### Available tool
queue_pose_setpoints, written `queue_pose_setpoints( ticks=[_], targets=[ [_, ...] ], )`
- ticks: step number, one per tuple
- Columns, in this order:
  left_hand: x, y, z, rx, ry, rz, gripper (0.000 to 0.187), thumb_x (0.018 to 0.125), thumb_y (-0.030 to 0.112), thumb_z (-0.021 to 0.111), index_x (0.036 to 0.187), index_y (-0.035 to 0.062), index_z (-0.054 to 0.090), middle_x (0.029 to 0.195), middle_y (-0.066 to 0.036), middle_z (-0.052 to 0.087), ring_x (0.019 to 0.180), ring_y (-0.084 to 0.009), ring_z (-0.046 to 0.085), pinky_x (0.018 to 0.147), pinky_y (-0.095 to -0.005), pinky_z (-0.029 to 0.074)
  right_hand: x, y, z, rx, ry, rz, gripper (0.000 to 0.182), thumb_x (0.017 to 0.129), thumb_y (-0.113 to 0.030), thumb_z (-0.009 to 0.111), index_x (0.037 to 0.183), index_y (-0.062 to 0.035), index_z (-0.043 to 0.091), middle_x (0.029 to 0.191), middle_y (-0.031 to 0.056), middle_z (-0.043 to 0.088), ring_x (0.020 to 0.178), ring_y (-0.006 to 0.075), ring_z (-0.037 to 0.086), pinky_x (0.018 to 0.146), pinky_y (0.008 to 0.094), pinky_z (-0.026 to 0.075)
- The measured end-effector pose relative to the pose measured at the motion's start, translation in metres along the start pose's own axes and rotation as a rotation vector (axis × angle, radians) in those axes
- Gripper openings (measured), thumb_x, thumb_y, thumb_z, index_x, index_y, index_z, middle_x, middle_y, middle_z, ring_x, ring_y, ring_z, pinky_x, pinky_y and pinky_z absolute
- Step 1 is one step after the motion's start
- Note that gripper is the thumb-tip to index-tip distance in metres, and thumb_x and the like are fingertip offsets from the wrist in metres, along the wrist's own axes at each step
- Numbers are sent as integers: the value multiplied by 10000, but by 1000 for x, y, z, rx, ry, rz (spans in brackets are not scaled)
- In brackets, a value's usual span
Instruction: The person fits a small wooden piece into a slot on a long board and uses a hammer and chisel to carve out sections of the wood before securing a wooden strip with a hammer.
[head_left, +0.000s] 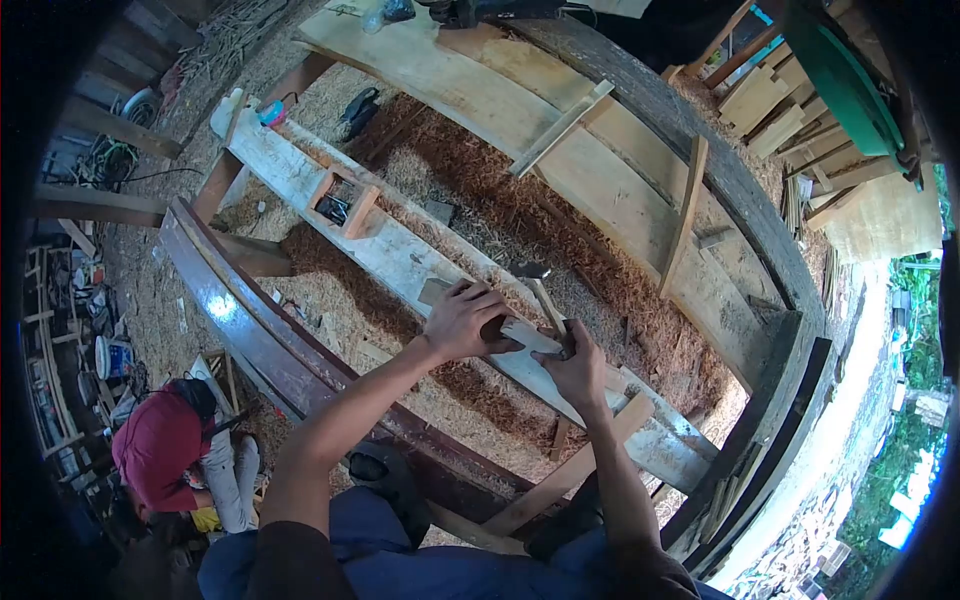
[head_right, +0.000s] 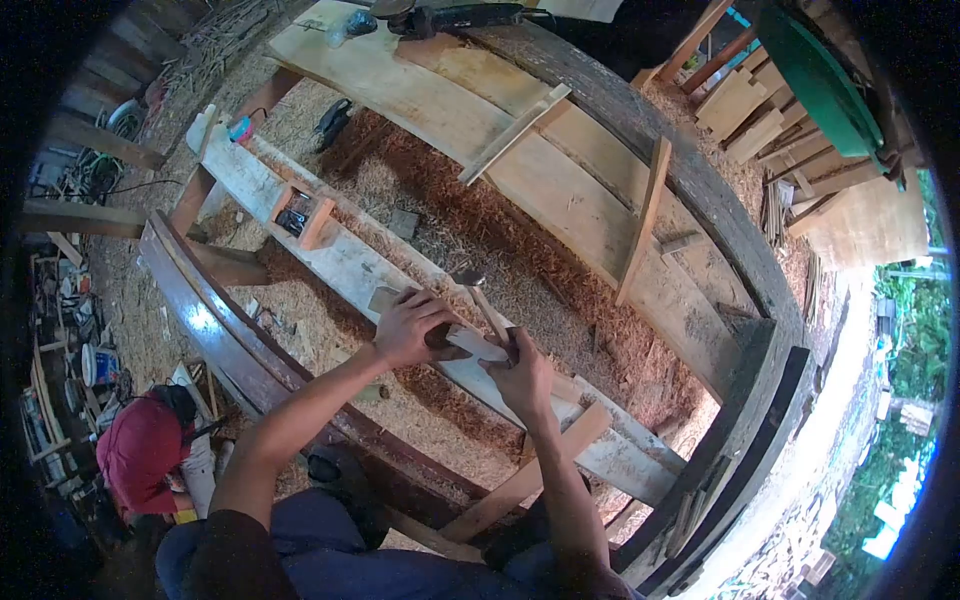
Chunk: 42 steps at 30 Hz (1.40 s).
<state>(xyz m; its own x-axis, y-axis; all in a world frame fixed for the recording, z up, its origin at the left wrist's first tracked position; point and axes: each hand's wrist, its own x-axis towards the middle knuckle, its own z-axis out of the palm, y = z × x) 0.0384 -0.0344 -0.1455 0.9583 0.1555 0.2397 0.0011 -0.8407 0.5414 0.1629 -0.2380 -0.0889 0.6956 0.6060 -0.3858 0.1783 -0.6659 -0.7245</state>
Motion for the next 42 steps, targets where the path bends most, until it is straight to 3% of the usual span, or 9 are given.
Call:
queue_pose_setpoints(
  ticks=[6, 8, 14, 18, 22, 26, 30, 38, 42],
  targets=[
    [-1, -3, 4, 28, 25, 23, 490, 731, 549, 848, 999, 155, 735, 1130, -11, 690, 1112, -216, 629, 983, -399, 480, 6, 1, -4, -9, -38, -24, 455, 736, -135, 874, 1112, -63, 630, 1075, 76, 773, 917, 293, 742, 779, 388, 556],
    [-2, -7, 10, 17, 29, 42, 555, 764, 646, 777, 984, 139, 723, 1083, -14, 679, 1082, -200, 627, 996, -408, 462, 5, 3, -1, 31, 36, -82, 461, 702, -142, 915, 1014, -32, 592, 922, 94, 756, 665, 180, 557, 648, 353, 482],
    [-1, -4, -9, -71, 100, 98, 431, 841, 464, 751, 1068, 103, 693, 1070, -81, 665, 1047, -279, 623, 946, -445, 463, 2, 23, 13, -67, 104, -124, 514, 716, -194, 910, 1117, -45, 627, 965, 122, 751, 817, 236, 698, 750, 380, 530],
    [8, 1, -10, -15, 379, -259, 414, 908, 338, 624, 1235, 85, 623, 1169, -129, 638, 1167, -313, 563, 1034, -473, 407, -6, 12, 11, 17, 105, -133, 551, 744, -220, 887, 1202, -62, 624, 1035, 137, 728, 960, 344, 713, 799, 422, 554],
    [30, -30, 7, 398, 355, -456, 616, 996, 387, 550, 1511, 77, 416, 1562, -168, 416, 1450, -367, 371, 1188, -545, 262, -2, 16, 12, 46, 134, -226, 387, 856, -187, 815, 1159, -22, 641, 1249, 179, 637, 1060, 354, 679, 837, 400, 551],
    [35, -24, 15, 500, 232, -557, 739, 1013, 439, 534, 1610, 96, 266, 1691, -163, 203, 1557, -350, 202, 1259, -530, 171, -16, 14, -2, -107, 170, -448, 218, 952, -124, 712, 1114, -5, 626, 1230, 195, 605, 1026, 405, 642, 786, 436, 531],
    [38, -14, 0, 385, 191, -612, 758, 1003, 451, 549, 1614, 98, 273, 1691, -181, 191, 1545, -387, 212, 1261, -542, 174, -40, 12, -22, -122, -77, -232, 256, 1007, -183, 643, 1215, -47, 584, 1068, 213, 670, 945, 431, 668, 770, 482, 521],
    [45, -7, -7, 376, 74, -681, 810, 972, 442, 607, 1630, 136, 247, 1700, -142, 181, 1552, -347, 209, 1272, -530, 166, -47, -24, -64, -313, -139, -459, 328, 1008, -152, 619, 1303, -13, 586, 1088, 232, 701, 891, 414, 706, 704, 461, 559],
    [43, -13, 0, 422, 84, -643, 786, 984, 453, 565, 1633, 152, 239, 1700, -115, 197, 1551, -335, 217, 1274, -517, 173, -51, 17, -52, -343, 253, -837, 369, 990, -111, 625, 1354, -59, 589, 1026, 191, 719, 782, 382, 716, 581, 454, 548]
  ],
)
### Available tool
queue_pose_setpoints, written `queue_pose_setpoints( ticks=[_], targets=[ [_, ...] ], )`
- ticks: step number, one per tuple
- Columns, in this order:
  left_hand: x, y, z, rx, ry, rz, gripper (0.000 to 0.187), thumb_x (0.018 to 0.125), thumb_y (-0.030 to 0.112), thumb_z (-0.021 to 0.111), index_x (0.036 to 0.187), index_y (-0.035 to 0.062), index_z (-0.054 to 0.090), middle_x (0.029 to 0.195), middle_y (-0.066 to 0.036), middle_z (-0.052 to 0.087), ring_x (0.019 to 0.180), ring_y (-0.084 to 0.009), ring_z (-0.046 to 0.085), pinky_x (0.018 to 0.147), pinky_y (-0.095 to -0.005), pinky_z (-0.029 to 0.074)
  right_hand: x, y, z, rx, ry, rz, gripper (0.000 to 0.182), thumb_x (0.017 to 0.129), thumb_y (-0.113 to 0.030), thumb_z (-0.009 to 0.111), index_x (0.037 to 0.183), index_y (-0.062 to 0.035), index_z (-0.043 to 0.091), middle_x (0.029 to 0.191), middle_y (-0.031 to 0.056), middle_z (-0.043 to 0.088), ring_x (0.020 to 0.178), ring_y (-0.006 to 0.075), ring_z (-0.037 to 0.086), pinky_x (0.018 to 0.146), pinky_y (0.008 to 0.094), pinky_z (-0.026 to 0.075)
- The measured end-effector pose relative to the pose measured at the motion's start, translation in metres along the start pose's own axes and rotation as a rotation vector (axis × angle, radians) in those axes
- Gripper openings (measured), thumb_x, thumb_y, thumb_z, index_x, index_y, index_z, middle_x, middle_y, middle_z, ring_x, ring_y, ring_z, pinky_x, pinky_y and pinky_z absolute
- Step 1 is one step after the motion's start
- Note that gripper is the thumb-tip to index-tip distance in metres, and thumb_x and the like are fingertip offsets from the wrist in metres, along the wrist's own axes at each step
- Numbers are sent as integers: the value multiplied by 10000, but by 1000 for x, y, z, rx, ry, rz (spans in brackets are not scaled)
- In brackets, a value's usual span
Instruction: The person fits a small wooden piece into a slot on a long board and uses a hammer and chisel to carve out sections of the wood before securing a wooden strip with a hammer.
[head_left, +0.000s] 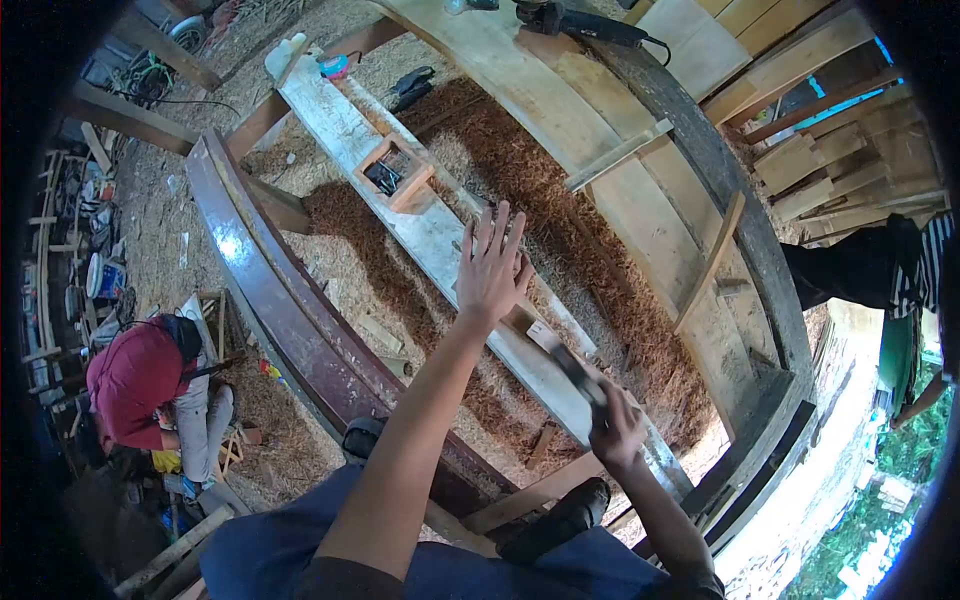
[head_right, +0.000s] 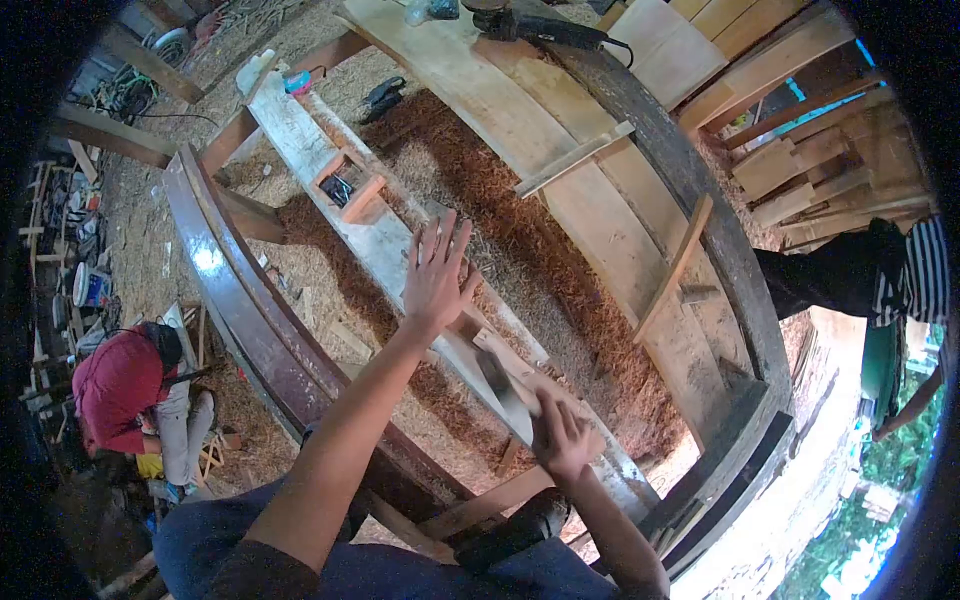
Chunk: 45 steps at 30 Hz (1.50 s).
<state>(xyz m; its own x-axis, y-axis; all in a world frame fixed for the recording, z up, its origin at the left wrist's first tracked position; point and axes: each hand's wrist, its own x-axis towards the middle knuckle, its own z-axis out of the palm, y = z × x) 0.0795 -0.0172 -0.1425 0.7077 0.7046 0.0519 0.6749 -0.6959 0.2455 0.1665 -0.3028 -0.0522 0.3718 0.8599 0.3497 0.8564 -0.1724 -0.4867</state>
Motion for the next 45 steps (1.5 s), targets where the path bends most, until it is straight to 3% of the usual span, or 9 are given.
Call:
queue_pose_setpoints(
  ticks=[3, 10, 14, 16, 18, 20, 24, 36, 45],
  targets=[
    [-1, 0, 2, -60, 25, 28, 761, 995, 454, 522, 1635, 164, 230, 1700, -93, 210, 1554, -322, 214, 1278, -513, 165, 7, 9, 4, -51, -359, 420, 455, 952, -67, 666, 1399, -52, 578, 1031, 220, 716, 838, 370, 725, 689, 465, 580],
    [2, 1, -2, -9, 1, 36, 756, 998, 423, 508, 1639, 161, 206, 1690, -98, 240, 1548, -308, 237, 1279, -523, 163, 8, -14, 1, 4, -272, 148, 464, 941, -101, 678, 1394, -67, 586, 804, 114, 618, 631, 271, 647, 538, 438, 511],
    [0, 0, 1, -26, 7, 38, 776, 985, 419, 532, 1640, 158, 209, 1691, -105, 241, 1554, -309, 228, 1278, -528, 161, 11, -18, -4, -63, -333, 251, 453, 955, -101, 654, 1400, -65, 579, 824, 118, 627, 652, 294, 644, 551, 450, 513],
    [-1, 0, 1, -39, -9, 35, 777, 981, 416, 538, 1639, 156, 215, 1686, -111, 255, 1556, -313, 225, 1275, -528, 167, 0, -13, -3, -44, 55, 30, 444, 977, -101, 630, 1415, -80, 567, 915, 140, 672, 690, 338, 661, 565, 470, 517],
    [-1, 0, -2, -55, -10, 39, 779, 978, 412, 544, 1638, 154, 221, 1681, -117, 269, 1557, -317, 222, 1272, -529, 172, -7, -4, 1, -10, 53, 8, 453, 993, -104, 614, 1442, -101, 551, 1007, 165, 704, 722, 369, 677, 585, 484, 530],
    [1, 0, 1, -81, 9, 47, 773, 980, 413, 542, 1637, 154, 227, 1682, -117, 266, 1563, -316, 202, 1276, -527, 163, 15, -10, -2, -104, -478, 432, 420, 1032, -164, 570, 1447, -107, 552, 1074, 210, 718, 828, 379, 728, 649, 478, 571],
    [-4, -1, 0, -80, 41, 112, 763, 986, 421, 528, 1634, 153, 229, 1682, -115, 264, 1558, -317, 212, 1280, -525, 158, 5, -18, -2, -76, -77, 156, 472, 956, -89, 673, 1421, -120, 599, 888, 116, 673, 664, 277, 664, 546, 397, 529],
    [1, -1, -3, -93, 40, 87, 771, 972, 418, 548, 1625, 134, 252, 1674, -126, 273, 1542, -316, 252, 1275, -531, 169, -3, 8, 15, -160, -349, 69, 441, 941, -69, 673, 1377, -71, 605, 759, 77, 576, 589, 241, 608, 509, 389, 479],
    [4, -1, -6, -57, -27, 84, 822, 963, 451, 561, 1638, 147, 205, 1688, -118, 242, 1555, -308, 223, 1285, -516, 159, 14, -15, -2, 7, -215, -85, 500, 838, -61, 764, 1326, -104, 660, 747, 34, 594, 616, 200, 618, 505, 359, 495]
  ],
)
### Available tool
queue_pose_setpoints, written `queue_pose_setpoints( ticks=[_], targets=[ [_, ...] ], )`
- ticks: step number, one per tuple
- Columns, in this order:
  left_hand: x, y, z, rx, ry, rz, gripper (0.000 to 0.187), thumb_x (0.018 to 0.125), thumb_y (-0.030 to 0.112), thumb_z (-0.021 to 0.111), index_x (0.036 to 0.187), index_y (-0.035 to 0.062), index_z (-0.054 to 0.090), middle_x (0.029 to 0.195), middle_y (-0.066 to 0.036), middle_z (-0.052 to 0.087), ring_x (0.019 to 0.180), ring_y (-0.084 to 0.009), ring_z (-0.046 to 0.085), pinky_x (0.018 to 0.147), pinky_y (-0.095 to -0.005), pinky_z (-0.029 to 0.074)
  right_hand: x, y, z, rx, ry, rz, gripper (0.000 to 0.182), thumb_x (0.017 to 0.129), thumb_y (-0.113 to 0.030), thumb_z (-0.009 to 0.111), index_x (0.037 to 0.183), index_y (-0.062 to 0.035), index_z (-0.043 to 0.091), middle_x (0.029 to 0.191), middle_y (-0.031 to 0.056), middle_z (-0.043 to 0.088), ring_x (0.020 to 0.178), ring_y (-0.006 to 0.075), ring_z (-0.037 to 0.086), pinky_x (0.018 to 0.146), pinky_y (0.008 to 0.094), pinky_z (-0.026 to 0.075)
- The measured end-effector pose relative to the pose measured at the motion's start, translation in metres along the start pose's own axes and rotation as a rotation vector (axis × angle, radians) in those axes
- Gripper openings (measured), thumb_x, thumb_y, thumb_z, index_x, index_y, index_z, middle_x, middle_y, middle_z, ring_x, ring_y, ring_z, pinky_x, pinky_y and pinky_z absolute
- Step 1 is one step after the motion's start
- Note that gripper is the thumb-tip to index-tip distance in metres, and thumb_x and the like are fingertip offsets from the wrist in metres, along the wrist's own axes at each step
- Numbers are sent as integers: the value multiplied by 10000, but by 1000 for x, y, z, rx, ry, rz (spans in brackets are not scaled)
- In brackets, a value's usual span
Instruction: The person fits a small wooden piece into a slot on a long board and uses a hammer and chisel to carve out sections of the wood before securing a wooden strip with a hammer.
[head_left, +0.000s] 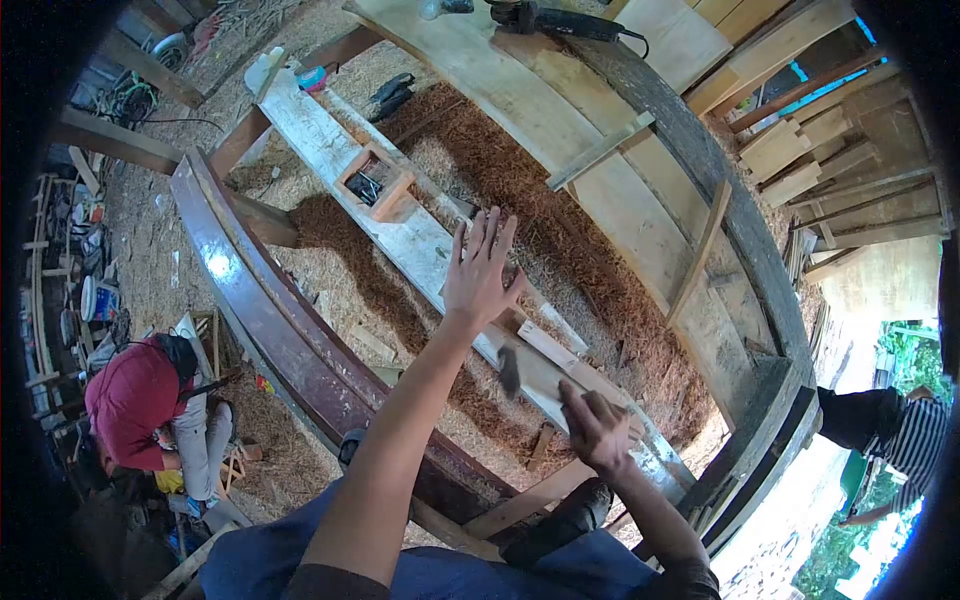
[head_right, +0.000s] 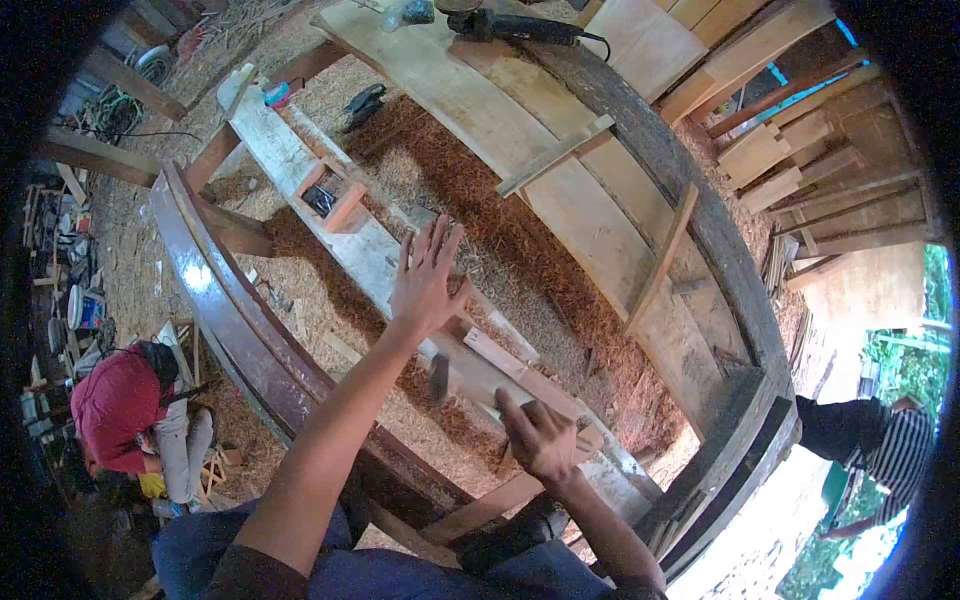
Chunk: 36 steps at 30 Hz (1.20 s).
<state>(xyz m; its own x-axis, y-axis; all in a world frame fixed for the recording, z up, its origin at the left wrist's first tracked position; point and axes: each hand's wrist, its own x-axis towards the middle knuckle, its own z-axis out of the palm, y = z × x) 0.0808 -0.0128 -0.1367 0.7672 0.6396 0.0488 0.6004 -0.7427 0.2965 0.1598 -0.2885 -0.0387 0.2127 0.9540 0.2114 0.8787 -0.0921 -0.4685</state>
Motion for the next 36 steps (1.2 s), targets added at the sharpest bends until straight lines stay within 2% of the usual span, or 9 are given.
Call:
queue_pose_setpoints(
  ticks=[5, 9, 19, 22, 23, 27, 33, 35, 36],
  targets=[
    [-2, 0, 4, 17, 14, -3, 842, 951, 484, 563, 1637, 146, 211, 1677, -135, 270, 1556, -307, 230, 1290, -501, 128, -10, 8, 3, -30, 212, 56, 501, 855, -46, 747, 1343, -108, 656, 779, 64, 617, 605, 224, 624, 528, 389, 507],
    [-1, 0, 1, -23, -22, -9, 821, 960, 444, 554, 1641, 157, 196, 1690, -117, 236, 1561, -293, 208, 1291, -505, 135, -8, 13, 0, -147, -207, 358, 429, 912, -6, 662, 1339, -6, 627, 874, 152, 675, 647, 298, 653, 537, 407, 519],
    [1, -2, 3, 32, -22, -14, 863, 957, 507, 553, 1647, 150, 176, 1682, -133, 257, 1559, -300, 214, 1288, -502, 129, 4, -3, -10, 73, 194, 31, 458, 881, 5, 657, 1338, -3, 626, 836, 143, 672, 637, 290, 633, 540, 413, 489],
    [-4, 0, 5, -9, -4, -6, 841, 955, 481, 546, 1645, 159, 189, 1681, -128, 259, 1561, -299, 209, 1289, -510, 132, 6, -2, -2, -65, -275, 502, 405, 979, -81, 622, 1384, -92, 622, 960, 171, 724, 680, 333, 693, 560, 427, 534],
    [-1, -2, 7, -37, 37, 4, 814, 951, 450, 545, 1640, 164, 217, 1677, -125, 270, 1561, -298, 210, 1288, -520, 141, 2, 0, -2, -72, -260, 503, 405, 979, -81, 622, 1384, -92, 622, 960, 171, 724, 680, 333, 693, 560, 427, 534],
    [-1, 0, 2, -54, 8, -8, 809, 941, 431, 566, 1629, 155, 240, 1671, -120, 283, 1551, -298, 235, 1289, -519, 142, -5, -4, -4, -59, -23, 359, 457, 952, -45, 647, 1405, -93, 609, 929, 168, 711, 722, 344, 699, 584, 427, 530],
    [0, -1, 3, -52, 27, -7, 798, 945, 420, 572, 1621, 149, 247, 1667, -133, 281, 1546, -300, 246, 1282, -532, 155, -9, 9, 5, -24, 313, -78, 559, 867, -38, 723, 1409, -49, 584, 870, 83, 631, 710, 221, 640, 584, 377, 492],
    [-3, 3, 2, -63, 28, -11, 796, 946, 417, 571, 1621, 150, 247, 1666, -137, 283, 1546, -301, 247, 1281, -534, 157, -9, 14, 12, -128, -225, 345, 526, 920, -81, 693, 1431, -61, 566, 829, 72, 618, 623, 235, 617, 538, 382, 475],
    [-5, 3, 2, -67, 23, -2, 798, 946, 418, 570, 1623, 150, 243, 1665, -139, 287, 1546, -302, 247, 1281, -534, 156, -13, 18, 14, -130, -180, 329, 475, 932, -105, 683, 1399, -80, 600, 847, 96, 647, 635, 267, 640, 539, 393, 498]
  ],
)
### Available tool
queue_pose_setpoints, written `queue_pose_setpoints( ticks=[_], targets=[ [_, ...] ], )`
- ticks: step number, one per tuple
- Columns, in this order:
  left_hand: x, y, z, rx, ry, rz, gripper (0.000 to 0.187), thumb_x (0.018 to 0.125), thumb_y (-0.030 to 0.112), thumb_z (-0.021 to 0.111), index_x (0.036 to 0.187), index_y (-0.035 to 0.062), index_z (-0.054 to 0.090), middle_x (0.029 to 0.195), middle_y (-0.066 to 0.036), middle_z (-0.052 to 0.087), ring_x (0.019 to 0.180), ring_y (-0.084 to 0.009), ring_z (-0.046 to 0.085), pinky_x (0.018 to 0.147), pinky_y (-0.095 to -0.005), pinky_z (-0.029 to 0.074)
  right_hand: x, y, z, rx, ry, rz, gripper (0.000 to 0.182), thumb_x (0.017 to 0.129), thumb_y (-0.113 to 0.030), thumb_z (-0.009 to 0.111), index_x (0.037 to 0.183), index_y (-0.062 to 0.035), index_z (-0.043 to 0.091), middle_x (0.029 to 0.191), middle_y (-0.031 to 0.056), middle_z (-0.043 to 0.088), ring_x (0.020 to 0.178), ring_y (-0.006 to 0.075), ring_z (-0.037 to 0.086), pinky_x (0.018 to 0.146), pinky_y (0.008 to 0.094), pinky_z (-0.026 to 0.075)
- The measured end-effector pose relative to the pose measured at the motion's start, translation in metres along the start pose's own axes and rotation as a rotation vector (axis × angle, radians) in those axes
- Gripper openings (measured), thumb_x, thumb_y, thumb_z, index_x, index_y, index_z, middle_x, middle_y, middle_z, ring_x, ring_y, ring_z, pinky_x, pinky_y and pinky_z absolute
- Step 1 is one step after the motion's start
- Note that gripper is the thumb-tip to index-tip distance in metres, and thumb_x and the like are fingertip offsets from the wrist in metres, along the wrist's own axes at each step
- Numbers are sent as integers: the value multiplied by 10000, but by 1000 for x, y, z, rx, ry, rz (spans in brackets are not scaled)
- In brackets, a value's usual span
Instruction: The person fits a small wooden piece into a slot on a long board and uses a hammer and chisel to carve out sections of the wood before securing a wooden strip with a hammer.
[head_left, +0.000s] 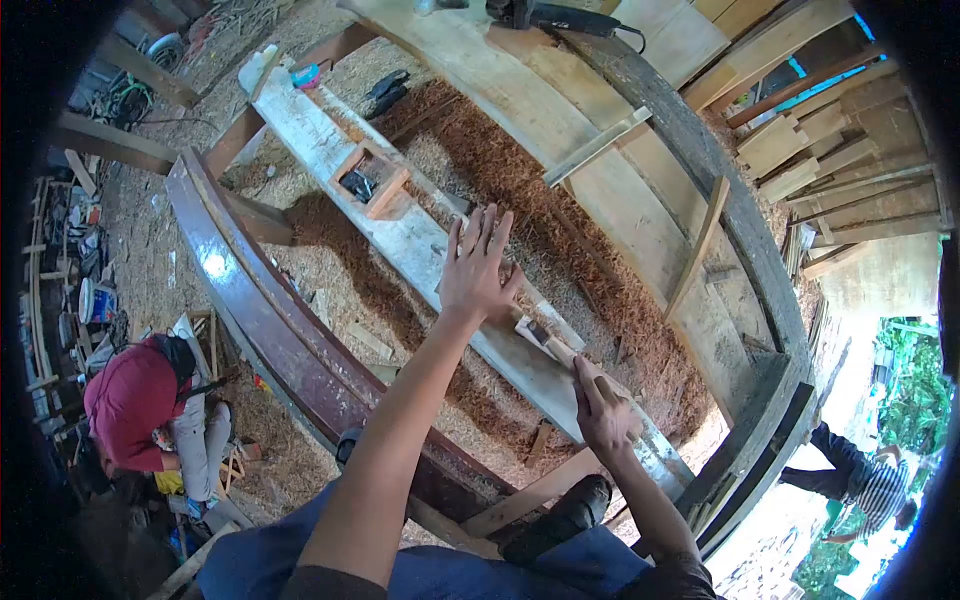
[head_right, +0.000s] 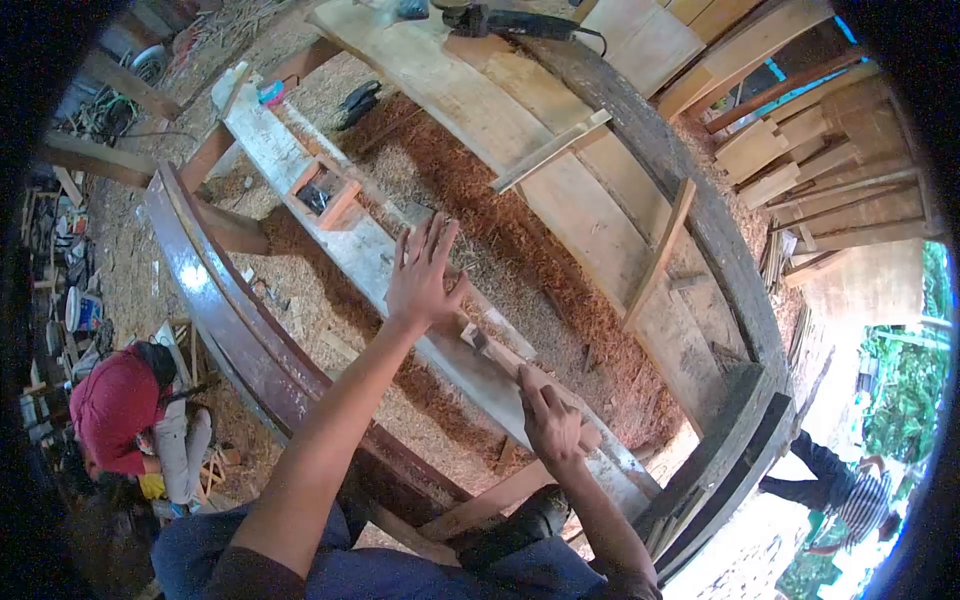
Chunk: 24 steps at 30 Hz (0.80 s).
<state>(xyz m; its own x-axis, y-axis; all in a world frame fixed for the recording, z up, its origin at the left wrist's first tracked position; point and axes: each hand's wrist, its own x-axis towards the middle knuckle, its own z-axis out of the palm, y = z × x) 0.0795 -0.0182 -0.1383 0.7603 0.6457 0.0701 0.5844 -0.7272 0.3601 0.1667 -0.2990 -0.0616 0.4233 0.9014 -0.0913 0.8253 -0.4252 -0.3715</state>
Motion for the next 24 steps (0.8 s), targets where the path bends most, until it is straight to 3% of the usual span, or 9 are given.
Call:
queue_pose_setpoints(
  ticks=[5, 8, 9, 11, 13, 19, 20, 23, 24],
  targets=[
    [4, -3, 2, 15, 14, 6, 821, 939, 426, 578, 1631, 150, 233, 1661, -144, 300, 1547, -309, 250, 1279, -538, 161, -12, -8, -11, 108, 191, 6, 452, 943, -122, 663, 1392, -98, 614, 928, 126, 695, 671, 296, 675, 559, 400, 522],
    [6, -4, 2, 27, 8, 4, 827, 939, 425, 575, 1634, 153, 220, 1659, -143, 303, 1547, -312, 249, 1279, -535, 164, -19, 2, 11, 80, 551, -243, 479, 937, -85, 662, 1411, -105, 600, 1002, 127, 695, 747, 273, 692, 569, 392, 496],
    [4, -4, 2, 23, 9, 10, 831, 940, 428, 573, 1637, 153, 211, 1658, -143, 304, 1548, -313, 247, 1280, -534, 161, -16, 3, 14, 77, 554, -242, 479, 937, -85, 662, 1411, -105, 600, 1002, 127, 695, 747, 273, 692, 569, 392, 496],
    [0, -2, 3, 27, 5, 16, 834, 942, 430, 570, 1638, 153, 206, 1661, -142, 298, 1551, -311, 238, 1282, -533, 157, -5, 6, 17, 44, -40, 27, 482, 943, -84, 665, 1418, -99, 592, 984, 132, 694, 749, 275, 693, 564, 403, 491],
    [10, -7, 0, 44, 11, 12, 836, 943, 433, 567, 1639, 152, 201, 1664, -141, 291, 1554, -309, 229, 1283, -533, 154, 3, 1, 4, 6, -45, -4, 480, 946, -80, 666, 1420, -90, 588, 981, 142, 699, 736, 297, 696, 564, 407, 500],
    [5, -4, 2, 45, -46, -3, 845, 938, 459, 555, 1641, 157, 198, 1681, -123, 256, 1568, -300, 190, 1292, -521, 140, -10, -5, 11, 119, 510, -204, 486, 939, -36, 628, 1420, -88, 588, 946, 158, 694, 705, 324, 686, 566, 443, 515],
    [3, -4, 2, 43, -44, 1, 845, 938, 459, 555, 1641, 157, 198, 1681, -123, 256, 1568, -300, 190, 1292, -521, 140, -11, -6, 6, 76, 78, 0, 476, 946, -50, 628, 1417, -105, 593, 921, 158, 682, 699, 324, 684, 562, 445, 516],
    [9, -6, 2, 45, -10, 13, 845, 938, 456, 556, 1642, 156, 198, 1680, -124, 260, 1566, -299, 193, 1292, -522, 140, 2, -10, -4, 25, 8, 46, 515, 929, -68, 667, 1435, -85, 571, 862, 74, 653, 694, 267, 656, 579, 417, 508],
    [8, -5, 0, 46, -23, 12, 844, 939, 458, 552, 1642, 157, 195, 1680, -124, 260, 1568, -297, 189, 1293, -522, 135, 4, -10, -7, 103, 114, -26, 513, 935, -79, 673, 1436, -102, 567, 867, 80, 653, 645, 273, 640, 541, 420, 495]
  ],
)
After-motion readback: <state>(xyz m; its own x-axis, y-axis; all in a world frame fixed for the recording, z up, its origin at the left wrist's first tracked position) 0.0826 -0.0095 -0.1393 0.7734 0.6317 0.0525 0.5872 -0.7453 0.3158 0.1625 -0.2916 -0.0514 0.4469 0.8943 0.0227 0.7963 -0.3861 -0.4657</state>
